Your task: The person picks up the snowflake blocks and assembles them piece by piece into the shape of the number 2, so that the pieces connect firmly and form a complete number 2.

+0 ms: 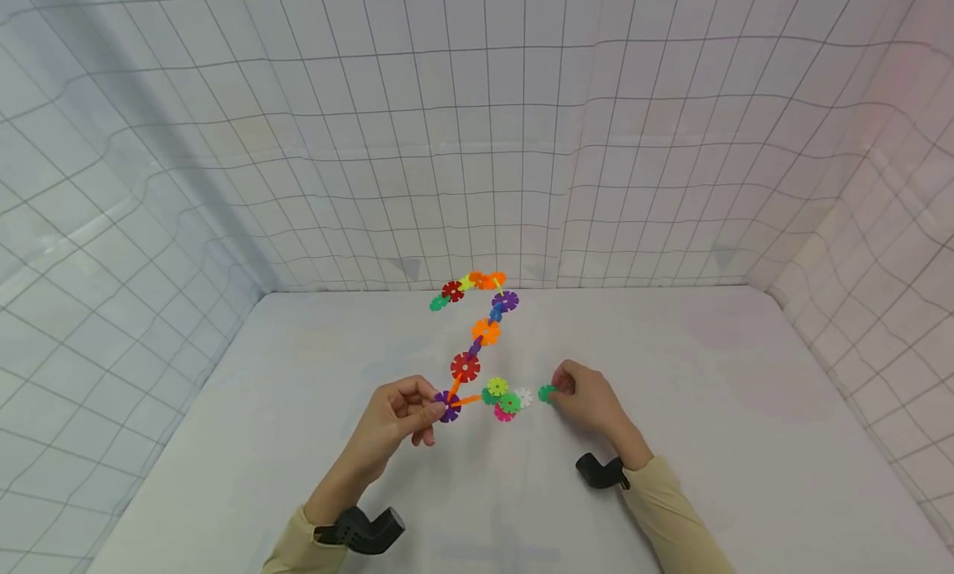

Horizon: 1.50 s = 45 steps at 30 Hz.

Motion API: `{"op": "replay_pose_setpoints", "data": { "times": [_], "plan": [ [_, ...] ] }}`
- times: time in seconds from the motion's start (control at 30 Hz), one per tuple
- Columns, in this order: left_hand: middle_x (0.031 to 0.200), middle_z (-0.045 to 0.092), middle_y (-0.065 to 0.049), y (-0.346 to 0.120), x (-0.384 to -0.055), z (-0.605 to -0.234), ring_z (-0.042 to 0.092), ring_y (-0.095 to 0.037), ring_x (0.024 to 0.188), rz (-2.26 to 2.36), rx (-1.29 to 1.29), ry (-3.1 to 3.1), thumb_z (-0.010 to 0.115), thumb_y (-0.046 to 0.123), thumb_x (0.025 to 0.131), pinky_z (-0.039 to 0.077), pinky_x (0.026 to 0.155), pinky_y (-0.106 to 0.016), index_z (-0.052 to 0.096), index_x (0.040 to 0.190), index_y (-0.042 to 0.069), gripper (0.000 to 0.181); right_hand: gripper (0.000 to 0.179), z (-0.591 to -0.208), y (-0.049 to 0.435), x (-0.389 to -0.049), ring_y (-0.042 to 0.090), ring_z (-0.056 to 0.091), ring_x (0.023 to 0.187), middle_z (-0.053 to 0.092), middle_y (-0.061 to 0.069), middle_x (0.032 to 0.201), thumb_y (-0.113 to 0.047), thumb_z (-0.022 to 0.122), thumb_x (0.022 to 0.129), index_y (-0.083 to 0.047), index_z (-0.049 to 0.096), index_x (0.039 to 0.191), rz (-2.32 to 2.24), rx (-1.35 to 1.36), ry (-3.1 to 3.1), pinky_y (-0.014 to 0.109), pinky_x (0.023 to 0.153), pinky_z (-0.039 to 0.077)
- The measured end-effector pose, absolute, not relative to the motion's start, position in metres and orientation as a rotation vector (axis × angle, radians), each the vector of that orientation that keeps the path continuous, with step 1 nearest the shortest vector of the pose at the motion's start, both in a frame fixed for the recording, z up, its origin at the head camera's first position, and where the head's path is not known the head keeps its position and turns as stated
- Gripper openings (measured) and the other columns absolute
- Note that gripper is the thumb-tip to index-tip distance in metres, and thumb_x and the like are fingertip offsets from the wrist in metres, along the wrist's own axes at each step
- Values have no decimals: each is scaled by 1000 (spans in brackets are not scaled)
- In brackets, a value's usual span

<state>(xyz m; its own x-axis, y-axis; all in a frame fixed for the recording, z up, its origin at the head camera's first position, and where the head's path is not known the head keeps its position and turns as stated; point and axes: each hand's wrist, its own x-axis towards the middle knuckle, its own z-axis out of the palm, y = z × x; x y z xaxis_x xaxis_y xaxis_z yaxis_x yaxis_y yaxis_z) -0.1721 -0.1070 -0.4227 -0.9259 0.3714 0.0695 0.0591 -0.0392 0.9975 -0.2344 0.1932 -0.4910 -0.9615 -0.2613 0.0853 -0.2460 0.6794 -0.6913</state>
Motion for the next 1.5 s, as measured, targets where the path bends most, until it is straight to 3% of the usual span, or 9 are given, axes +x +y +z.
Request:
{"op": "replay_pose_setpoints", "data": {
  "times": [0.13, 0.33, 0.57, 0.8, 1.5],
  "plan": [
    [73, 63, -8, -108, -173, -421, 58, -14, 52, 2096, 438, 1992, 66, 10, 89, 43, 48, -21, 56, 91, -7, 19, 14, -479, 189, -229, 18, 55, 67, 59, 0, 76, -9, 71, 84, -7, 59, 90, -1338, -430, 2816, 29, 58, 46],
    [72, 62, -7, -110, -173, -420, 56, -12, 51, 2143, 413, 1942, 63, 8, 91, 46, 51, -21, 55, 91, -6, 17, 20, -444, 176, -212, 37, 60, 67, 60, 12, 81, -14, 66, 90, 1, 59, 101, -1827, -425, 2374, 34, 63, 53],
    [73, 62, -5, -111, -173, -420, 53, -11, 49, 2174, 397, 1888, 62, 8, 91, 45, 50, -21, 56, 90, -2, 12, 21, -418, 163, -191, 22, 61, 60, 58, 13, 78, -11, 62, 93, 5, 57, 106, -2041, -463, 2101, 32, 60, 52],
    [71, 61, -5, -110, -172, -422, 52, -10, 49, 2148, 436, 1894, 63, 7, 90, 45, 50, -21, 55, 93, -7, 17, 26, -409, 154, -177, 23, 66, 68, 58, 17, 84, -7, 63, 91, 6, 55, 112, -2080, -509, 1997, 33, 65, 55],
    [72, 62, -7, -105, -169, -423, 54, -16, 48, 2045, 654, 1960, 63, 3, 90, 45, 47, -22, 58, 91, -6, 11, 17, -401, 150, -161, 24, 64, 64, 63, 18, 79, 1, 62, 90, 6, 55, 105, -2050, -753, 2058, 36, 59, 55]
  ]
}}
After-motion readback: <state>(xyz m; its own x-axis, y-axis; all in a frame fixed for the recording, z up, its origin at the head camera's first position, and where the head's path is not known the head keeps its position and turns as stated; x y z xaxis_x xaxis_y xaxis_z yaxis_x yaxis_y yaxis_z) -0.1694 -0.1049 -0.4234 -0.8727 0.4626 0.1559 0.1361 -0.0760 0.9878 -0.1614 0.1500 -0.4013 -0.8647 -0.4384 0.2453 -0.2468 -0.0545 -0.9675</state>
